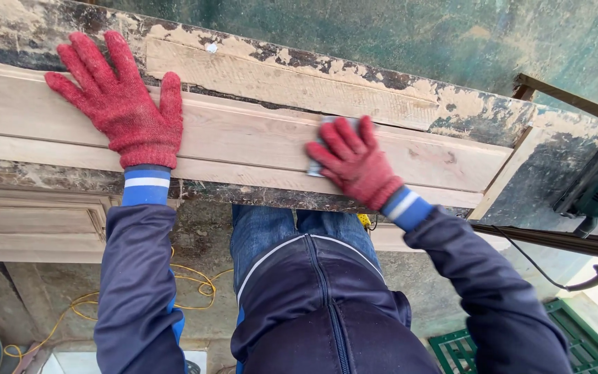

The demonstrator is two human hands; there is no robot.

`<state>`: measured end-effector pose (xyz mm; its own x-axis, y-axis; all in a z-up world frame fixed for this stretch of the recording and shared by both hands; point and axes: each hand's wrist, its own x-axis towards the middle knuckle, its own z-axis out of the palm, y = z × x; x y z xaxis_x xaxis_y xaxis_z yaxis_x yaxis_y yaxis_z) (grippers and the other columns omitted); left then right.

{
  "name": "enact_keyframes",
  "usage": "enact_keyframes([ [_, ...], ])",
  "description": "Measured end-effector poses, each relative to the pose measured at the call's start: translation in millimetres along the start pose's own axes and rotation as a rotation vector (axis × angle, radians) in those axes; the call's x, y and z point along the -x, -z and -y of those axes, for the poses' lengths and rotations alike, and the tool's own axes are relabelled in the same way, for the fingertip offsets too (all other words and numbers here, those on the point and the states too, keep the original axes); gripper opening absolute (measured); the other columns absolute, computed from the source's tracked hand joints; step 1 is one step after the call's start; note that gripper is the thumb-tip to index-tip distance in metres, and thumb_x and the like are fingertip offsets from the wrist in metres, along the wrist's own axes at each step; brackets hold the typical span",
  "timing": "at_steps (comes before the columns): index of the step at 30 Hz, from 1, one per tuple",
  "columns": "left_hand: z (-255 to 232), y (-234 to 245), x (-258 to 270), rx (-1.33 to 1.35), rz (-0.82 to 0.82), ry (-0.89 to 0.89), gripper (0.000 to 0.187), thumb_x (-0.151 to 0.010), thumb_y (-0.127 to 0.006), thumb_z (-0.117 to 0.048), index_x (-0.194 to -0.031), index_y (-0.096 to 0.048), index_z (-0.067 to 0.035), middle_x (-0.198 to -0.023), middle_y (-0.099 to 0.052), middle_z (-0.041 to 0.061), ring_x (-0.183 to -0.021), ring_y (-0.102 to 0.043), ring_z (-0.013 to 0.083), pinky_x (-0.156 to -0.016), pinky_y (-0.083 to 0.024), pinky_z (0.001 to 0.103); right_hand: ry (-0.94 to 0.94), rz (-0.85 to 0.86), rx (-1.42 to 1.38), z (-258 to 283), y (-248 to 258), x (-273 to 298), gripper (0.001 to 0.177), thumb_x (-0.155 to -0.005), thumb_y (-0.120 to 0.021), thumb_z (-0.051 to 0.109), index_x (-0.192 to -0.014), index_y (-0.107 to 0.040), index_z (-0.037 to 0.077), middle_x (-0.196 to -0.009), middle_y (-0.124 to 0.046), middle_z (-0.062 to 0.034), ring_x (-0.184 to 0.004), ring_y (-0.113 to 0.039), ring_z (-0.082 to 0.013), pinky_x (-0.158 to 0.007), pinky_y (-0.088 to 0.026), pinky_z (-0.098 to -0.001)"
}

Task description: Sand a piece of wood using both a power sander and a piece of sandpaper manually.

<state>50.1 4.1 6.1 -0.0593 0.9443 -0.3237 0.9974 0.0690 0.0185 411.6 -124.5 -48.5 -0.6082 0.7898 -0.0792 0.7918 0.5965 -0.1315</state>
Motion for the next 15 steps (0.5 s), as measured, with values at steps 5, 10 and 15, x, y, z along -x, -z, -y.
enact_keyframes([
  [5, 0, -2, 1, -0.001, -0.013, -0.014, 0.086, -0.125, -0.079, -0.049, -0.171, -0.021, -0.004, -0.167, -0.004, 0.031, -0.155, -0.001, 0.0526, -0.121, 0.005, 0.076, 0.08, -0.042, -0.352, 34, 12, -52, 0.062, -0.103, -0.057, 0.044, -0.159, -0.047, 0.02, -0.167, -0.033, -0.0093, -0.155, -0.026, -0.0325, -0.125, -0.014, -0.0645],
  [10, 9, -15, 2, -0.019, -0.047, -0.009, 0.086, -0.128, -0.077, -0.055, -0.172, -0.02, -0.008, -0.17, -0.005, 0.028, -0.158, -0.001, 0.0501, -0.123, 0.007, 0.073, -0.07, 0.031, -0.033, -36, -3, 78, 0.06, -0.105, -0.051, 0.054, -0.16, -0.049, 0.03, -0.171, -0.032, -0.0052, -0.159, -0.014, -0.0281, -0.129, 0.004, -0.0565],
  [15, 8, -14, 0, -0.052, -0.02, -0.01, 0.089, -0.132, -0.08, -0.058, -0.173, -0.018, -0.009, -0.17, -0.003, 0.028, -0.158, 0.0, 0.0505, -0.124, 0.006, 0.074, -0.203, 0.031, -0.051, -35, -7, 90, 0.055, -0.1, -0.06, 0.05, -0.149, -0.066, 0.025, -0.163, -0.045, -0.0149, -0.157, -0.026, -0.0372, -0.128, 0.0, -0.0617],
])
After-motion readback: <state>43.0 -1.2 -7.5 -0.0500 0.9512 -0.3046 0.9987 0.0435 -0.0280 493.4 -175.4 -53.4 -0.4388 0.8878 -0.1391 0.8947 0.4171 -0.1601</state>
